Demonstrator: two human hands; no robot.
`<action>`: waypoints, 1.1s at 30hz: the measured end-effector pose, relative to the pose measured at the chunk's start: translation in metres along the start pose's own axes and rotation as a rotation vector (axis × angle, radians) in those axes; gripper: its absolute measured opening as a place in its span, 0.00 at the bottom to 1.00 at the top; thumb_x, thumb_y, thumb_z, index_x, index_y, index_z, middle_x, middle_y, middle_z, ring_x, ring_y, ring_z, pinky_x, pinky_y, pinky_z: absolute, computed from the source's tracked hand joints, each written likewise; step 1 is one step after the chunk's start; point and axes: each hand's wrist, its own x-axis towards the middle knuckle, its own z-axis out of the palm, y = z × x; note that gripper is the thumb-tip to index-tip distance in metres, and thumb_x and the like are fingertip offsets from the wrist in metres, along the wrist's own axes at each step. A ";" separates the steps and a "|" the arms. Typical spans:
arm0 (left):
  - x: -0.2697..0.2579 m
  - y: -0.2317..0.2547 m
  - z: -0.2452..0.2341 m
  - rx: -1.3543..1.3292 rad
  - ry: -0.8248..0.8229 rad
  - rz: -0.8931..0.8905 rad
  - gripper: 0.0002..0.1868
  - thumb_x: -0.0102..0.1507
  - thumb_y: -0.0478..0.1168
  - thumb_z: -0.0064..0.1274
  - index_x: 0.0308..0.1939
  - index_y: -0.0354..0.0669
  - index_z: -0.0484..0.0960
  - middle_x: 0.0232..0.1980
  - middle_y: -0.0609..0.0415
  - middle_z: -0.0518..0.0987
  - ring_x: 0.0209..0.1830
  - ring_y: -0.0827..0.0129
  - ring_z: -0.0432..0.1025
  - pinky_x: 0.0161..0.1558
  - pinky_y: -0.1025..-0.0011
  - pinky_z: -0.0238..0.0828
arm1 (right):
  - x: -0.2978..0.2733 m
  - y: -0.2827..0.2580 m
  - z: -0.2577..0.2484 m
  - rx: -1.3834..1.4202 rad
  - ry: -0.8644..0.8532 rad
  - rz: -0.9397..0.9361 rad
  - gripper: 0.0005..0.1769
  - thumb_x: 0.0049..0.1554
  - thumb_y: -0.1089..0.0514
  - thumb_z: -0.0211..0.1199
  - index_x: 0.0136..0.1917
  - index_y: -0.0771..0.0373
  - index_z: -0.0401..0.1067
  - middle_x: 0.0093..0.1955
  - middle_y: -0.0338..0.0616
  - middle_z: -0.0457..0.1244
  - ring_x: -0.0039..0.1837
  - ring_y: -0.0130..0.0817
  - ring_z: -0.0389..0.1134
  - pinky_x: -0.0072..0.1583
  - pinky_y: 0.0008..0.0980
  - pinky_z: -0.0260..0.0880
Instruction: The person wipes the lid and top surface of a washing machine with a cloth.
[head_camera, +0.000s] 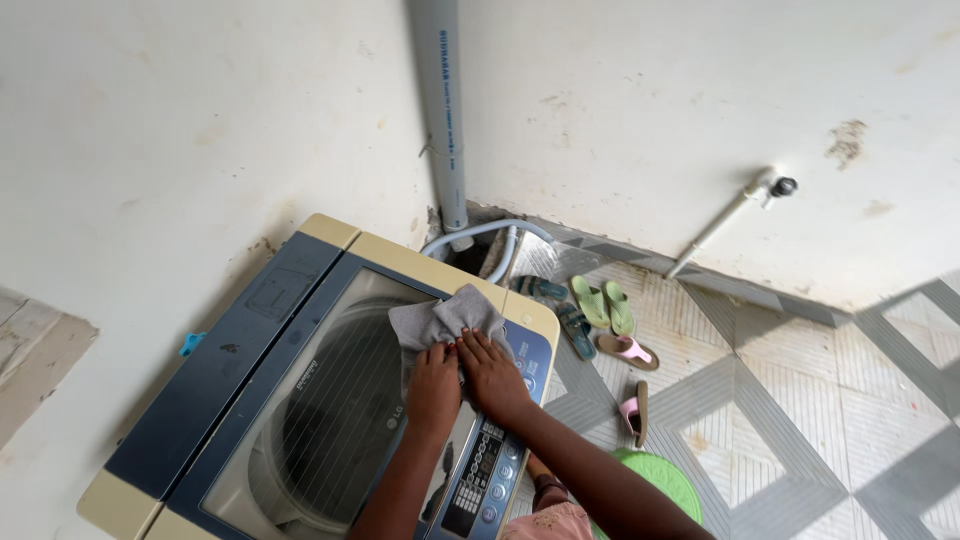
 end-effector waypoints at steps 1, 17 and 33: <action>-0.009 -0.003 -0.001 -0.005 -0.006 0.020 0.21 0.64 0.33 0.51 0.61 0.32 0.78 0.63 0.44 0.73 0.62 0.53 0.68 0.60 0.61 0.70 | -0.011 -0.010 0.002 -0.006 0.007 0.020 0.34 0.59 0.58 0.54 0.78 0.67 0.57 0.82 0.54 0.51 0.83 0.48 0.47 0.79 0.47 0.46; -0.028 -0.013 0.005 -0.081 0.090 0.074 0.20 0.64 0.34 0.51 0.60 0.40 0.82 0.65 0.51 0.74 0.63 0.57 0.69 0.63 0.61 0.68 | -0.036 -0.034 -0.006 0.102 0.137 0.106 0.32 0.58 0.61 0.59 0.76 0.64 0.61 0.80 0.51 0.54 0.83 0.47 0.50 0.79 0.49 0.46; -0.035 -0.017 0.009 -0.063 0.119 0.098 0.18 0.65 0.35 0.51 0.59 0.44 0.83 0.65 0.52 0.74 0.63 0.57 0.69 0.62 0.61 0.69 | -0.038 -0.030 0.003 0.089 0.178 0.089 0.28 0.60 0.59 0.59 0.74 0.64 0.64 0.79 0.50 0.56 0.82 0.47 0.51 0.79 0.50 0.48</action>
